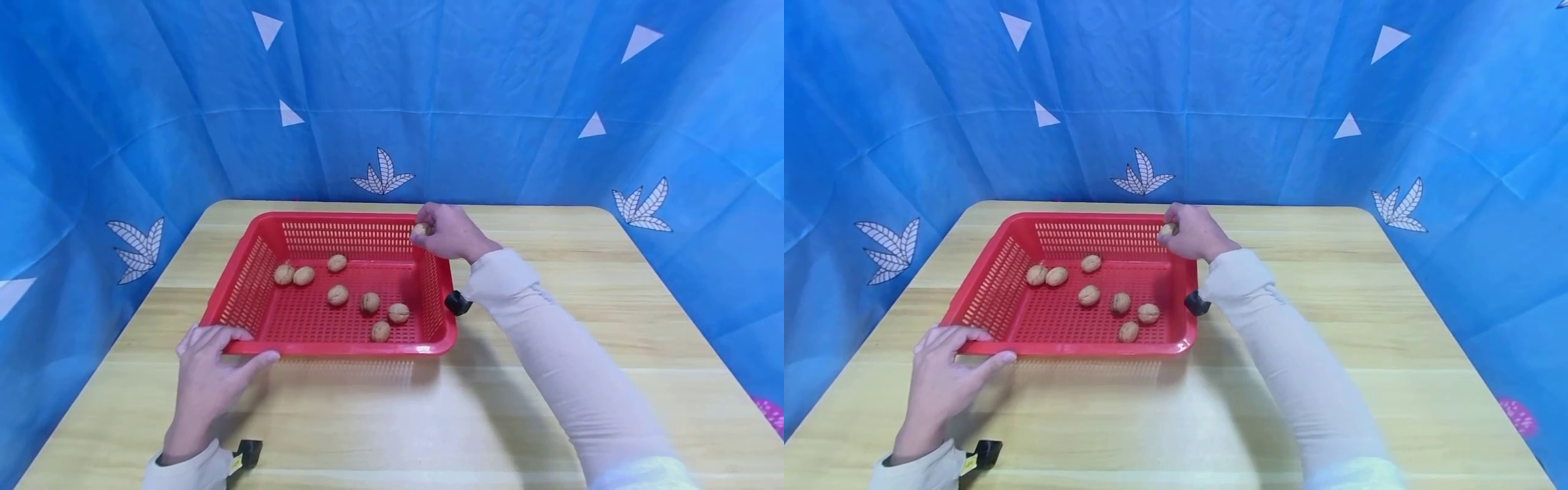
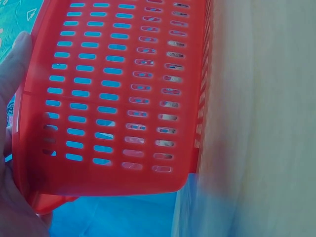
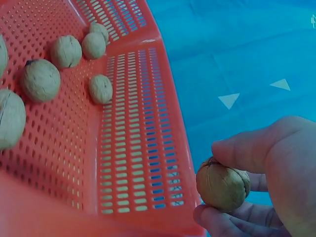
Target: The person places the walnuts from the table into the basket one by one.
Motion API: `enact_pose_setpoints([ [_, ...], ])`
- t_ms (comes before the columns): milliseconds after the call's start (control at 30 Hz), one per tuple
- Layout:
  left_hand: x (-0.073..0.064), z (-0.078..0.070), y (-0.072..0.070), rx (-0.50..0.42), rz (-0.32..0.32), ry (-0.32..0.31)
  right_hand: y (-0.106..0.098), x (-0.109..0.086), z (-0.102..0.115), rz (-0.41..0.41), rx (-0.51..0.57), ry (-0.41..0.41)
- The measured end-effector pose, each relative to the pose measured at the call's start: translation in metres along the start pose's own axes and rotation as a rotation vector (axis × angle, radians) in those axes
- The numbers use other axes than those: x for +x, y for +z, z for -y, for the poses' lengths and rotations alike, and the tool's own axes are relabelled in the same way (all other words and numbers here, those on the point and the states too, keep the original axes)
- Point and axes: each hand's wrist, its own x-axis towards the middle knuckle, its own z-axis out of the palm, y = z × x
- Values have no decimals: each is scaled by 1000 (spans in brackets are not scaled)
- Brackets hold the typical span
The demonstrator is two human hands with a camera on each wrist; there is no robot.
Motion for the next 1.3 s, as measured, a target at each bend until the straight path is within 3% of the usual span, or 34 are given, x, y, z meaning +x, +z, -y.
enact_pose_setpoints([
  [233,-2,0,-4,16,18,-24,12,1,10,26,27,11],
  [767,-1,0,-1,3,-6,11,24,1,14,61,54,2],
  [1133,1,0,0,-10,-13,14,12,0,14,47,14,24],
  [1300,0,-1,-1,-11,-8,7,4,-4,3,1,13,39],
])
